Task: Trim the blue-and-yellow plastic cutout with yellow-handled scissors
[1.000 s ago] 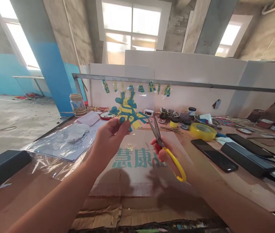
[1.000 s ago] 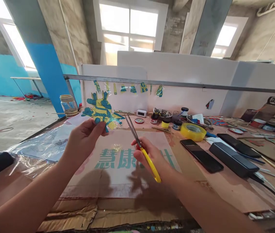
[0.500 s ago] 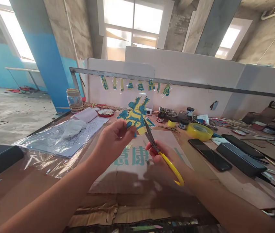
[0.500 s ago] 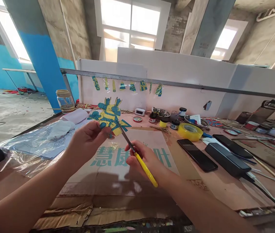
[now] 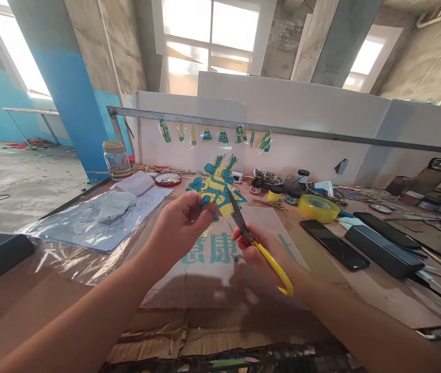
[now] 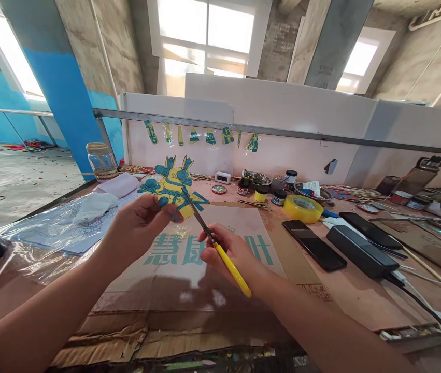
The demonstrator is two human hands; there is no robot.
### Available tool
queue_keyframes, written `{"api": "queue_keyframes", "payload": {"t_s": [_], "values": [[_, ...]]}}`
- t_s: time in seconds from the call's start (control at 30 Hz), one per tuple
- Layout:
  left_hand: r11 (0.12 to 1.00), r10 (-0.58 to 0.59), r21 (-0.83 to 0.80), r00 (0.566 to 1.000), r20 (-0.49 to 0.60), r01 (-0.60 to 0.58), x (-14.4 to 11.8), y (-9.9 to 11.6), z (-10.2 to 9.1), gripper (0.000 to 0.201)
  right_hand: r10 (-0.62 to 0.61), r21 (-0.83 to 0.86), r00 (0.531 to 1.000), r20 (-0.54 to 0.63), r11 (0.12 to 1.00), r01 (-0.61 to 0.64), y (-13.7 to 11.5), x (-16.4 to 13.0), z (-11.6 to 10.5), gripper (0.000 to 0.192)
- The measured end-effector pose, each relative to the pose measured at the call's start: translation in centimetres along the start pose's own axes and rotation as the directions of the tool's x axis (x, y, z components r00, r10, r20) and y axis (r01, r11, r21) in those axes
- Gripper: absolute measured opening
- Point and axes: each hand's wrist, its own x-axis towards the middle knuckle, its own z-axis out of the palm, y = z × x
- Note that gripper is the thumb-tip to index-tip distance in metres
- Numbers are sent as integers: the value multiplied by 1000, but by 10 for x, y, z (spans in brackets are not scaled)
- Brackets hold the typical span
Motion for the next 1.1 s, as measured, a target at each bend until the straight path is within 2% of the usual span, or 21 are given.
{"api": "queue_keyframes", "payload": {"t_s": [0.43, 0.63, 0.87, 1.1], "values": [[1000, -15, -27, 999, 32, 16, 0, 4, 0, 22, 44, 23, 998, -46, 999, -43, 5, 0, 0, 53], [998, -25, -57, 999, 46, 27, 1, 5, 0, 21, 65, 56, 997, -47, 997, -62, -6, 2, 3, 56], [1000, -7, 10, 1000, 2, 7, 1, 0, -3, 26, 61, 62, 998, -36, 996, -58, -4, 3, 2, 52], [999, -3, 32, 1000, 12, 3, 2, 2, -4, 28, 102, 69, 994, -46, 993, -99, -4, 3, 1, 49]]}}
